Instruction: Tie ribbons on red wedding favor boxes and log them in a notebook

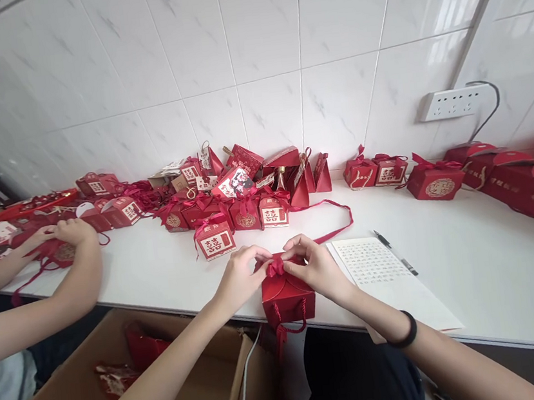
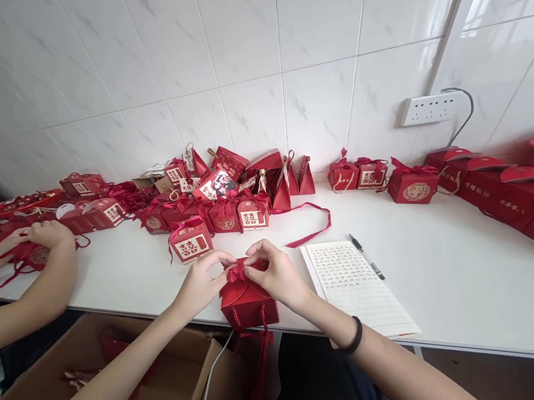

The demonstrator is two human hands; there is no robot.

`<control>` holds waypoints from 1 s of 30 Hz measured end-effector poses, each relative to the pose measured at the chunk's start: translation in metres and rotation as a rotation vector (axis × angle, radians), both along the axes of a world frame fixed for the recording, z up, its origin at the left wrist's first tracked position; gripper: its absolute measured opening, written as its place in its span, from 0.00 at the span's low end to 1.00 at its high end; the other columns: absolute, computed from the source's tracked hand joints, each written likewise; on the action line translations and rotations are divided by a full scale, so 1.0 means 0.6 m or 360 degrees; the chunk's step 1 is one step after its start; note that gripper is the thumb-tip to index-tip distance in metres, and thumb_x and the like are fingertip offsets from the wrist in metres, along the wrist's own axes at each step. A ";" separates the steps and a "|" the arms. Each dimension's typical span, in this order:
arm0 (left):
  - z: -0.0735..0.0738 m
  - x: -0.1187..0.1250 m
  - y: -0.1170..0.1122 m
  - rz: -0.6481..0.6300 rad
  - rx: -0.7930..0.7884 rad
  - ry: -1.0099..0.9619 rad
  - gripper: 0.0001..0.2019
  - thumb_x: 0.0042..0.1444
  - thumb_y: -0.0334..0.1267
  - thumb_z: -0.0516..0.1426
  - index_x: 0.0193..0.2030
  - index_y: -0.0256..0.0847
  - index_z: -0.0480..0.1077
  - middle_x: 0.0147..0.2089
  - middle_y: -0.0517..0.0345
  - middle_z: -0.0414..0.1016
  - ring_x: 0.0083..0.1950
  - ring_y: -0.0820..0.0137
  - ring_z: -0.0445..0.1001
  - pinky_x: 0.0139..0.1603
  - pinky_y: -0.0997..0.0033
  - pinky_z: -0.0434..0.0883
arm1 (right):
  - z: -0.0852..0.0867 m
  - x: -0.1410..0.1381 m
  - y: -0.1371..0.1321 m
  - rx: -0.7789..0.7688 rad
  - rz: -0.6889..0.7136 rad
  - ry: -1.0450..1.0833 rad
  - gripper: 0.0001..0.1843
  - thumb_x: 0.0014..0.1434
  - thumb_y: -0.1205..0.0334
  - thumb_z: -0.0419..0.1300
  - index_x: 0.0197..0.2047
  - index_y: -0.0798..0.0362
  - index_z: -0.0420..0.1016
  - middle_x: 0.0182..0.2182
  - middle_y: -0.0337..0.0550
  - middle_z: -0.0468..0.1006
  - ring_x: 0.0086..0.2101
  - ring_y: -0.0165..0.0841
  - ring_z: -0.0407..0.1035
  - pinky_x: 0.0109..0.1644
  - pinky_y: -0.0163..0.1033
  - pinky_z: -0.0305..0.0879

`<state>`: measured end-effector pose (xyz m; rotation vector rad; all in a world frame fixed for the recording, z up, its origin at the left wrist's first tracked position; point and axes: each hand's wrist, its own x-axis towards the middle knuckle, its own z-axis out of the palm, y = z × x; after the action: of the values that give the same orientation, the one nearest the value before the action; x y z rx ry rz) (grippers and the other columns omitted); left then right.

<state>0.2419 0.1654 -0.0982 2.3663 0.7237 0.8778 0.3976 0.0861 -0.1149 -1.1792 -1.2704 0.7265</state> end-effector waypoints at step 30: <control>-0.023 0.011 -0.025 -0.0074 -0.0959 -0.0323 0.16 0.50 0.50 0.57 0.33 0.38 0.64 0.28 0.61 0.72 0.31 0.72 0.72 0.34 0.73 0.66 | -0.002 0.013 -0.039 0.0311 -0.0199 -0.0858 0.03 0.54 0.62 0.61 0.33 0.52 0.72 0.48 0.48 0.66 0.44 0.38 0.67 0.46 0.43 0.68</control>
<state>0.2485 0.1504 -0.1118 1.7295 0.7232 0.7363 0.4055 0.0629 -0.1163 -1.3241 -1.6483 0.1827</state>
